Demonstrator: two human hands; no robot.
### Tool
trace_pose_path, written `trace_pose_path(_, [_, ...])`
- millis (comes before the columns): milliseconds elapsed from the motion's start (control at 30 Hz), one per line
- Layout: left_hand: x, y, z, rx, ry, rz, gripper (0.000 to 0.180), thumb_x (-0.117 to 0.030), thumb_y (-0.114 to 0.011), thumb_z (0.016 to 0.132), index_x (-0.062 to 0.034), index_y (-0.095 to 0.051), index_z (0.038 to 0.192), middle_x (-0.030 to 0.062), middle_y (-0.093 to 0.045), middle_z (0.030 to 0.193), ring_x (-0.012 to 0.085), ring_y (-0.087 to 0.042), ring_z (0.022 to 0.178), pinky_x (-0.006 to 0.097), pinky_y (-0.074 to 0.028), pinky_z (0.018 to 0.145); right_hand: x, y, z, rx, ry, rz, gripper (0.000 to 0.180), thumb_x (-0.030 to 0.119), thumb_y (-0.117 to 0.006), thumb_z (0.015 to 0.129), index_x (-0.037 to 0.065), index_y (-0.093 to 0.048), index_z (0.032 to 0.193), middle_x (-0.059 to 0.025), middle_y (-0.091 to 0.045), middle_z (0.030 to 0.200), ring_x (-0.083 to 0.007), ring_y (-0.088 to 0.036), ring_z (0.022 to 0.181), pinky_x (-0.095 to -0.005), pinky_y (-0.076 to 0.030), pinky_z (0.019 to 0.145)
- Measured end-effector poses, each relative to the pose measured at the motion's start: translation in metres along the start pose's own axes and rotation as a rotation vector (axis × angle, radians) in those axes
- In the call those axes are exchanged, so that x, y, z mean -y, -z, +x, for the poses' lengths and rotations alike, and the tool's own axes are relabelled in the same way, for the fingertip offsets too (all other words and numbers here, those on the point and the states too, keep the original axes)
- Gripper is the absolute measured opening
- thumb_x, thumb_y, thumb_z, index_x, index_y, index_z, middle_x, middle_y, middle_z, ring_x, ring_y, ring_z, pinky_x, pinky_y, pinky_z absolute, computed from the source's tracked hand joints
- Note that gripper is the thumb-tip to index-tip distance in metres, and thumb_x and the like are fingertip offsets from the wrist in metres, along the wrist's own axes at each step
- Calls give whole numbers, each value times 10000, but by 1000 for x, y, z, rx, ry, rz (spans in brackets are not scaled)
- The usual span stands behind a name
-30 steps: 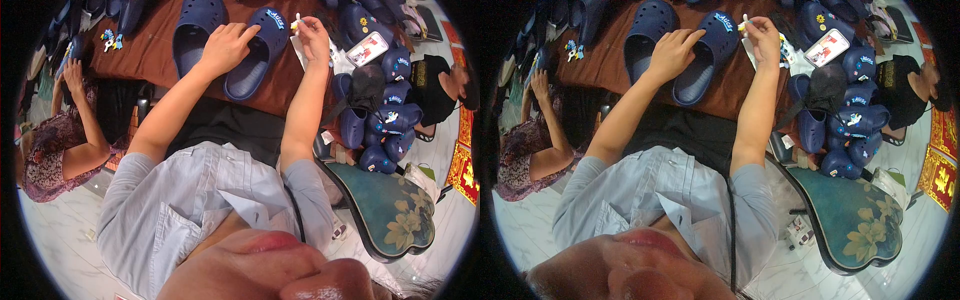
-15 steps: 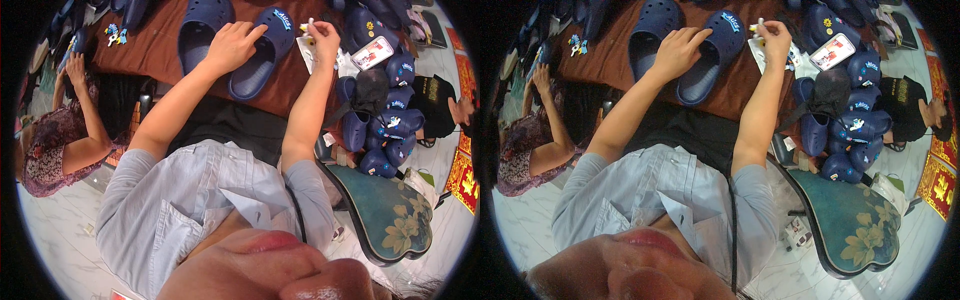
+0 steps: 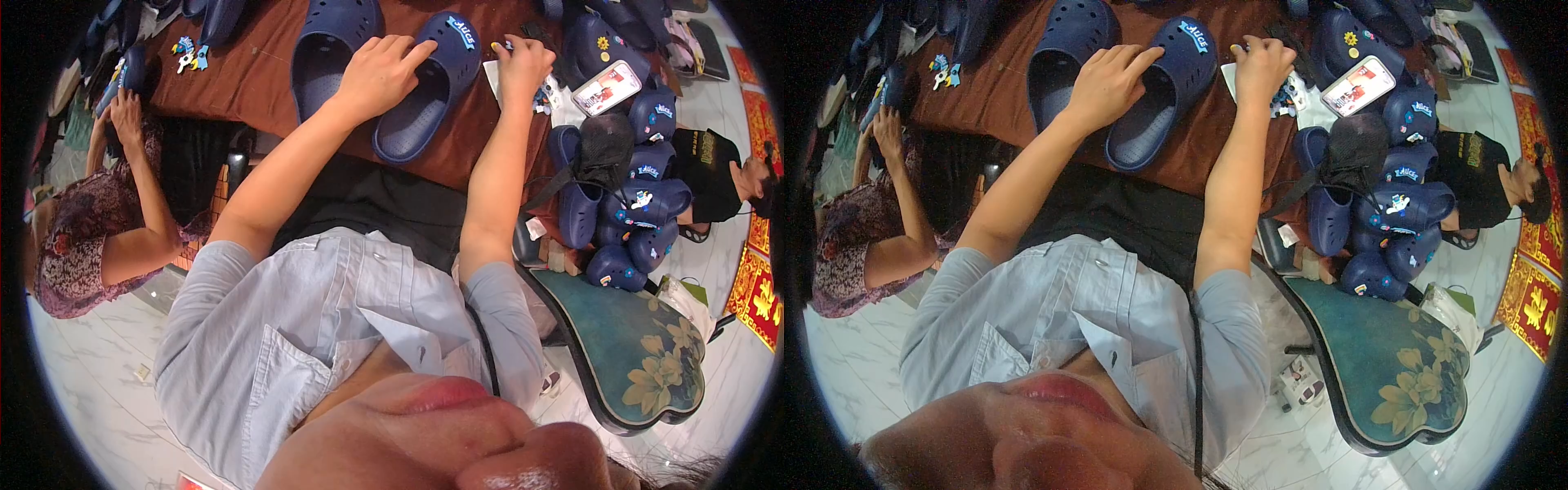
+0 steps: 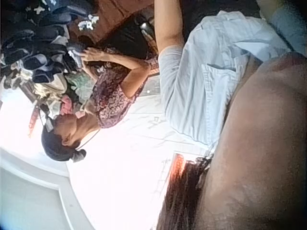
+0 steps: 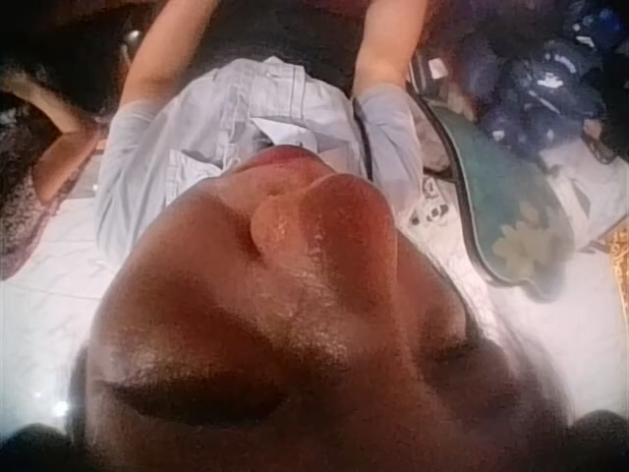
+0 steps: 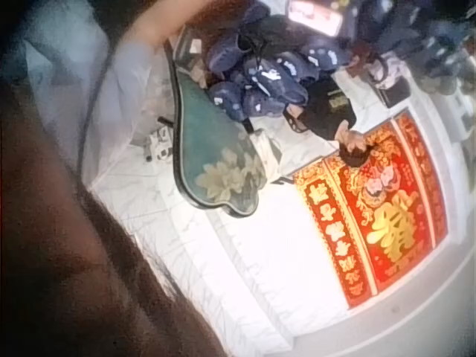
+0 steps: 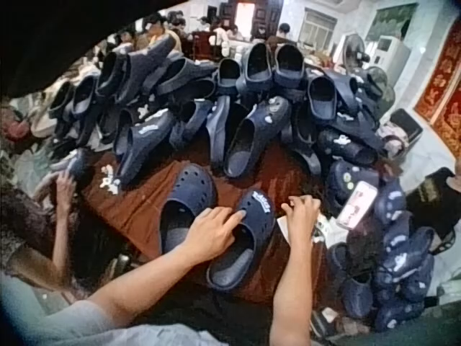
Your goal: Attaching decorative charms into the holes of rubber clogs.
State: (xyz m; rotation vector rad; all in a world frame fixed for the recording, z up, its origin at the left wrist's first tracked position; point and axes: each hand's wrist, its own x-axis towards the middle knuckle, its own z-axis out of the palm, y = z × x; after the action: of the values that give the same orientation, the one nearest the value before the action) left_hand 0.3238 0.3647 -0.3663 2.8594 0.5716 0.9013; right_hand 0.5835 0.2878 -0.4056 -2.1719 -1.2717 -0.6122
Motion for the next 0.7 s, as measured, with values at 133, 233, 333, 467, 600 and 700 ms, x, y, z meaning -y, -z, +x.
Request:
trace_pose_path(133, [0, -1, 0, -31, -20, 6, 624, -80, -730, 727, -144, -558, 1324, 87, -638, 1135, 263, -634, 1036, 388, -494, 894, 0, -5, -3, 149, 34, -100, 231, 262, -791, 772, 158, -787, 978, -65, -687, 1038, -312, -526, 1084, -468, -405, 899])
trace_pose_path(233, [-1, -1, 2, -37, -27, 3, 619, -84, -729, 730, -142, -559, 1323, 88, -639, 1135, 264, -634, 1036, 388, -494, 892, -4, -4, -2, 134, 22, -126, 197, 242, -777, 790, 140, -790, 958, -65, -717, 998, -304, -552, 1039, -475, -397, 900])
trace_pose_path(333, [-2, -2, 2, -16, -17, 5, 615, -93, -731, 730, -143, -563, 1320, 87, -639, 1130, 262, -633, 1033, 386, -493, 890, 2, 5, 1, 61, -33, -25, 175, 215, -779, 793, 107, -787, 929, -86, -738, 949, -303, -588, 948, -461, -424, 883])
trace_pose_path(467, [1, -4, 0, -28, -8, -2, 616, -113, -741, 723, -147, -571, 1314, 83, -639, 1117, 257, -634, 1027, 384, -493, 892, 23, 37, -5, 106, -234, 417, 175, 192, -789, 788, 77, -780, 919, -99, -739, 923, -284, -625, 896, -409, -467, 850])
trace_pose_path(600, [0, -4, 1, -10, 10, 0, 624, -120, -749, 715, -148, -572, 1313, 81, -640, 1113, 256, -634, 1028, 382, -493, 895, 42, 45, -39, 64, -358, 695, 177, 129, -824, 754, 28, -760, 884, -119, -720, 897, -241, -651, 893, -344, -494, 827])
trace_pose_path(700, [1, -6, 1, -14, -2, 7, 625, -123, -756, 706, -149, -580, 1305, 84, -642, 1111, 256, -638, 1029, 371, -499, 885, 56, 40, -61, 2, -351, 677, 139, 72, -818, 754, 12, -744, 856, -110, -718, 902, -249, -641, 907, -354, -491, 858])
